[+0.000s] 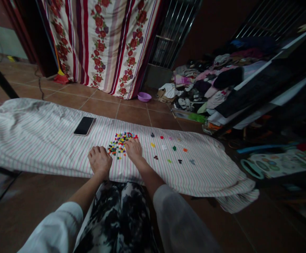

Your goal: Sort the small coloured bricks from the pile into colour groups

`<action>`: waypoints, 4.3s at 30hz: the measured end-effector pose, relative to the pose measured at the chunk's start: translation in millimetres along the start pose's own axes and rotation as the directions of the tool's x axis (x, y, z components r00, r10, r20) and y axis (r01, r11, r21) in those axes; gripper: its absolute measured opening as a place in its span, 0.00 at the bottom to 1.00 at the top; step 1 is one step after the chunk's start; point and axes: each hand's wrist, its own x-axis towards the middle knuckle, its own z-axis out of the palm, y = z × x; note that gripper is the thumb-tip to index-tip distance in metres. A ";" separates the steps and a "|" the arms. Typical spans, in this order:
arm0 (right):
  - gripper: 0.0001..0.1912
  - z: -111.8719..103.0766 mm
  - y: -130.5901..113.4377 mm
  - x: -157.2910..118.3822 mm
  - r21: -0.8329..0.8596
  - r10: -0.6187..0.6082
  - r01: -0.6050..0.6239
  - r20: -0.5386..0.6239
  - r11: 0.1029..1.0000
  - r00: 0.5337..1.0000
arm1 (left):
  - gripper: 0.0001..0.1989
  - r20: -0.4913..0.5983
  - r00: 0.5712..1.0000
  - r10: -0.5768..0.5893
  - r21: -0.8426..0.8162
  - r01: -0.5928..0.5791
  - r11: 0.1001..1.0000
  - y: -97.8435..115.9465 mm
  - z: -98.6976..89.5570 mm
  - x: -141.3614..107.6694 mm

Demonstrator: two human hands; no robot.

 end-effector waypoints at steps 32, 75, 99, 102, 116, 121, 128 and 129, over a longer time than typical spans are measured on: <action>0.09 -13.1 11.9 22.9 -0.098 -0.233 0.259 0.217 0.961 0.948 | 0.13 0.033 0.999 -0.020 -0.043 0.021 0.999 3.2 -3.0 0.7; 0.07 13.9 19.5 -10.0 0.127 -0.234 0.256 -0.166 0.958 0.958 | 0.14 0.005 1.000 -0.013 0.015 0.013 1.000 2.6 -0.9 -1.0; 0.13 -10.0 182.4 -130.2 0.244 0.268 -0.144 -0.614 0.959 0.742 | 0.17 0.007 1.000 -0.013 0.053 0.012 0.999 0.5 0.5 -2.1; 0.14 -1.9 188.3 -134.1 0.246 0.286 -0.169 -0.594 0.955 0.752 | 0.17 0.002 1.000 -0.012 0.051 0.012 0.999 0.6 0.9 -2.4; 0.14 -5.7 188.6 -128.6 0.246 0.293 -0.188 -0.516 0.951 0.805 | 0.18 0.023 1.000 -0.019 0.041 0.018 0.999 1.3 0.2 -2.4; 0.15 -5.4 186.8 -127.0 0.198 0.284 -0.211 -0.510 0.957 0.812 | 0.17 0.026 0.999 -0.034 0.014 0.033 0.999 2.2 -0.6 -2.8; 0.15 -3.0 189.5 -126.2 0.196 0.284 -0.213 -0.507 0.957 0.813 | 0.18 0.032 0.999 -0.024 0.057 0.022 0.998 3.1 -3.4 -3.1; 0.15 -2.9 189.8 -126.4 0.201 0.285 -0.210 -0.508 0.957 0.813 | 0.18 0.026 0.999 -0.023 0.061 0.021 0.998 3.1 -3.4 -3.1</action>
